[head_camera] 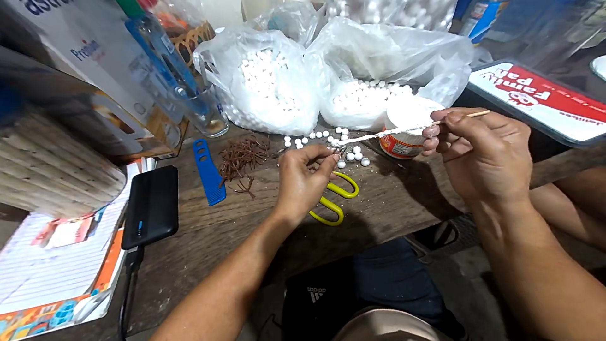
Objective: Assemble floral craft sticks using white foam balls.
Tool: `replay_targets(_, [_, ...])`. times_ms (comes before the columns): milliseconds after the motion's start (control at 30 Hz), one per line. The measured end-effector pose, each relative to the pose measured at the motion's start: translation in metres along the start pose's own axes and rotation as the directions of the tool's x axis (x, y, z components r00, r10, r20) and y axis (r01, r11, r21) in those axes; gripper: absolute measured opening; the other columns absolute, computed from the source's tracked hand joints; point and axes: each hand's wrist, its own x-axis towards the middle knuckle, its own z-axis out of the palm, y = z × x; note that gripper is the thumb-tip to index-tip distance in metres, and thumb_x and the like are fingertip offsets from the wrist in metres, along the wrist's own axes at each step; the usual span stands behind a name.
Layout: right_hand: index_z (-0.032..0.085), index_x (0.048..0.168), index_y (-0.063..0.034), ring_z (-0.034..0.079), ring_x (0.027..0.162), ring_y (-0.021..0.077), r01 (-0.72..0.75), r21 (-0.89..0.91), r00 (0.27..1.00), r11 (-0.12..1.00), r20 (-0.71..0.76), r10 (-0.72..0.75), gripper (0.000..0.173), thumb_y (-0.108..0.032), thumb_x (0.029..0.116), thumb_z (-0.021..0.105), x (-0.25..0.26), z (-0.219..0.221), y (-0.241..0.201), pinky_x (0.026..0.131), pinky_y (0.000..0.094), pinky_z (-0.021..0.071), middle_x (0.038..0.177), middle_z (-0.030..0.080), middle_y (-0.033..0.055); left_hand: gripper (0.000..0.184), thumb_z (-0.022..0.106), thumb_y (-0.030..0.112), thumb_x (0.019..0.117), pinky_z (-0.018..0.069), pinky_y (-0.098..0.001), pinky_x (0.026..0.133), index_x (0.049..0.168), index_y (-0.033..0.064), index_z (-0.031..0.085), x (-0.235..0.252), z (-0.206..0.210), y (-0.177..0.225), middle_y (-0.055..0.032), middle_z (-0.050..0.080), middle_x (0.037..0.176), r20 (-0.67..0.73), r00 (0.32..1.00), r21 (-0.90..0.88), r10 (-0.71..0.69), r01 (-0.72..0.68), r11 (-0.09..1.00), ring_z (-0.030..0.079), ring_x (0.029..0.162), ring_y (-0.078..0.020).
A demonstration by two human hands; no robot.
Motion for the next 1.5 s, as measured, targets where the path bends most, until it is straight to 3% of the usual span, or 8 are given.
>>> replay_targets(633, [0.069,0.096,-0.0129,0.059,0.064,-0.0057,0.117,-0.494,0.988,0.861,-0.026,-0.150,0.021,-0.016,0.1047,0.051,0.034,-0.076,0.004,0.062,0.0151,0.0522,0.080,0.066,-0.0164,0.005,0.062,0.000,0.0987,0.0609,-0.0195,0.067,0.098,-0.0018,0.067,0.018,-0.026,0.005,0.0024,0.070,0.080,-0.158,0.985,-0.067,-0.075,0.065,0.996,0.069,0.067,-0.0016])
replay_targets(733, [0.072,0.101,-0.0081,0.051,0.064,-0.0077,0.050,-0.721,0.998,0.691,0.006,-0.066,0.024,-0.027,0.1037,0.057,0.037,-0.077,0.006,0.061,0.0126,0.0449,0.085,0.063,-0.0084,0.008,0.061,0.002,0.0999,0.0598,-0.0183,0.067,0.096,-0.0003,0.067,0.021,-0.033,0.004,0.0037,0.069,0.079,-0.184,0.980,-0.042,-0.074,0.067,0.997,0.068,0.068,-0.0005])
replay_targets(833, [0.066,0.124,0.0044,0.052,0.080,0.0214,0.152,-0.882,0.973,0.447,0.053,-0.225,0.047,-0.037,0.1026,0.061,0.028,-0.079,-0.013,0.074,0.0407,0.0454,0.102,0.062,0.0220,0.008,0.064,0.005,0.0988,0.0525,-0.0132,0.068,0.095,0.0013,0.070,0.024,-0.040,0.003,0.0049,0.066,0.081,-0.229,0.972,0.062,-0.047,0.063,0.996,0.062,0.071,0.0050])
replay_targets(933, [0.066,0.124,0.0064,0.058,0.084,0.0117,0.368,-0.832,0.883,0.416,0.172,-0.437,0.040,-0.028,0.1042,0.061,0.013,-0.045,-0.024,0.076,0.0250,0.0492,0.102,0.064,0.0187,0.007,0.066,0.007,0.0973,0.0495,-0.0106,0.069,0.095,0.0015,0.070,0.025,-0.045,0.002,0.0029,0.064,0.086,-0.252,0.967,0.114,-0.023,0.053,0.992,0.058,0.071,0.0062])
replay_targets(1100, [0.074,0.101,0.0032,0.070,0.076,0.0325,0.507,-0.719,0.840,0.474,0.536,-0.085,0.016,-0.007,0.0976,0.062,0.027,0.042,0.013,0.071,0.0502,0.0573,0.088,0.072,0.0190,0.004,0.067,0.001,0.0946,0.0535,-0.0121,0.068,0.093,-0.0016,0.069,0.025,-0.038,-0.003,0.0030,0.065,0.081,-0.251,0.967,0.065,0.033,-0.017,0.998,0.061,0.069,0.0050])
replay_targets(1267, [0.070,0.099,0.0078,0.066,0.097,0.0498,0.382,-0.891,0.781,0.247,0.454,0.428,0.017,-0.005,0.1002,0.060,0.067,0.083,0.044,0.078,0.0640,0.0496,0.096,0.068,0.0293,0.003,0.068,-0.001,0.0948,0.0532,-0.0138,0.066,0.096,-0.0034,0.069,0.018,-0.035,-0.007,-0.0033,0.066,0.086,-0.198,0.978,0.084,0.058,-0.043,0.996,0.061,0.069,0.0014])
replay_targets(1400, [0.070,0.099,0.0079,0.065,0.099,0.0503,0.361,-0.900,0.781,0.246,0.436,0.447,0.014,-0.002,0.0975,0.061,0.071,0.085,0.057,0.080,0.0643,0.0486,0.097,0.068,0.0296,0.005,0.068,-0.001,0.0943,0.0536,-0.0139,0.066,0.098,-0.0041,0.070,0.016,-0.034,-0.008,-0.0054,0.066,0.089,-0.199,0.977,0.085,0.080,-0.064,0.994,0.062,0.069,0.0003])
replay_targets(1500, [0.072,0.099,0.0062,0.069,0.086,0.0370,0.298,-0.781,0.849,0.549,0.480,0.221,0.012,-0.004,0.0936,0.067,0.069,0.076,0.059,0.079,0.0554,0.0539,0.092,0.070,0.0228,0.004,0.068,-0.002,0.0940,0.0525,-0.0132,0.065,0.096,-0.0045,0.070,0.015,-0.033,-0.008,-0.0065,0.065,0.089,-0.210,0.969,0.116,0.129,-0.106,0.988,0.061,0.069,0.0002])
